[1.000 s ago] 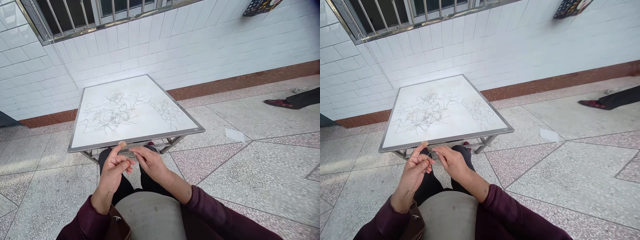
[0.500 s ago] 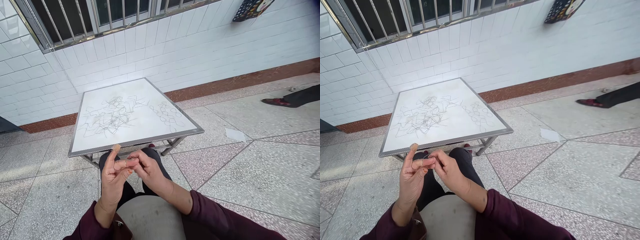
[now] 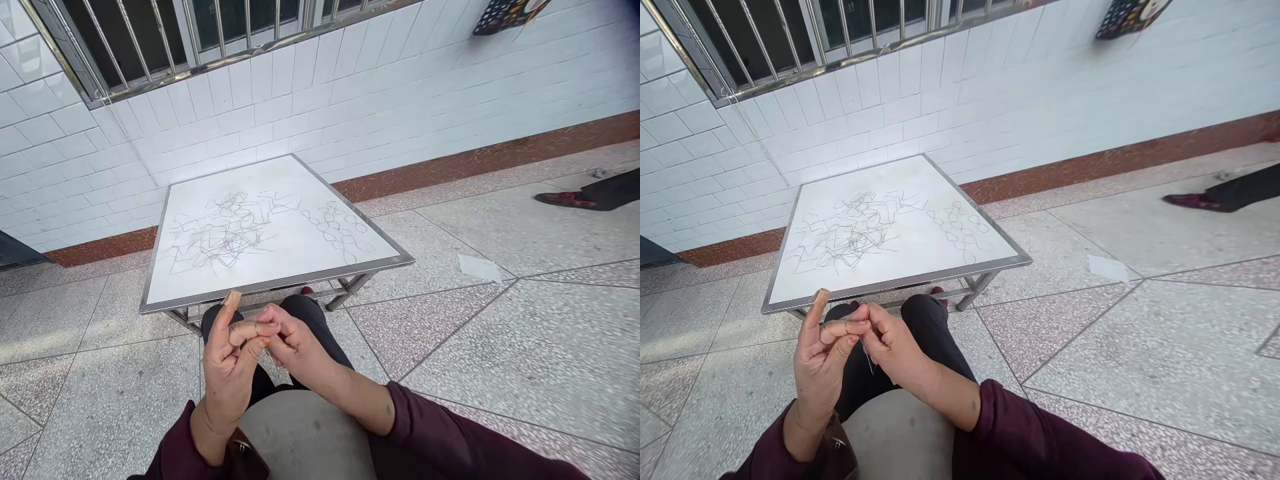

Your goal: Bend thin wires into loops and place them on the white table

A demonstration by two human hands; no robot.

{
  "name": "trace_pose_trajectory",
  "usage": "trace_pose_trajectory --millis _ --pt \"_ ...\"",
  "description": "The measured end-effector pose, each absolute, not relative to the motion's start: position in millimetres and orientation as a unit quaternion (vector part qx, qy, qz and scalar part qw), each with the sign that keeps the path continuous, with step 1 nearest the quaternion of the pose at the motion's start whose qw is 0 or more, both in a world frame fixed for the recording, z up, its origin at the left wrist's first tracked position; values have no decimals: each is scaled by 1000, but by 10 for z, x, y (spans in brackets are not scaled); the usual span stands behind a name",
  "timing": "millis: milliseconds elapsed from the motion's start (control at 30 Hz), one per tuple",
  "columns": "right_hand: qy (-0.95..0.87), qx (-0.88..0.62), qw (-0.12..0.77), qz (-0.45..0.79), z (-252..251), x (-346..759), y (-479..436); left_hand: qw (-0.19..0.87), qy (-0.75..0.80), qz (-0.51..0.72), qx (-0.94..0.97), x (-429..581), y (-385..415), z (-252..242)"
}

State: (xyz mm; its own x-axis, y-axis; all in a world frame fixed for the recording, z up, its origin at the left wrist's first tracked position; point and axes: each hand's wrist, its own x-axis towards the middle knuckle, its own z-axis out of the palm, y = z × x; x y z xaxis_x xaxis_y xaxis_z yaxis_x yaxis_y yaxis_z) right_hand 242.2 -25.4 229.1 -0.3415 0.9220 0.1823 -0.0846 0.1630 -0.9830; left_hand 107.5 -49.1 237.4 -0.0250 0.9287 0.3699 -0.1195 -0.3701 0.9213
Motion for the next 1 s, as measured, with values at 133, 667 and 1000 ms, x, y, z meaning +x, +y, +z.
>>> trace_pose_trajectory --millis 133,667,1000 --pt "-599 -324 451 577 2239 2431 -225 379 360 585 620 1047 -469 2373" --pt "-572 -329 432 614 2095 2369 -234 -4 447 499 742 1068 -307 2361" --pt "-560 -287 387 674 2186 2424 -238 40 472 502 724 1044 -264 2346"
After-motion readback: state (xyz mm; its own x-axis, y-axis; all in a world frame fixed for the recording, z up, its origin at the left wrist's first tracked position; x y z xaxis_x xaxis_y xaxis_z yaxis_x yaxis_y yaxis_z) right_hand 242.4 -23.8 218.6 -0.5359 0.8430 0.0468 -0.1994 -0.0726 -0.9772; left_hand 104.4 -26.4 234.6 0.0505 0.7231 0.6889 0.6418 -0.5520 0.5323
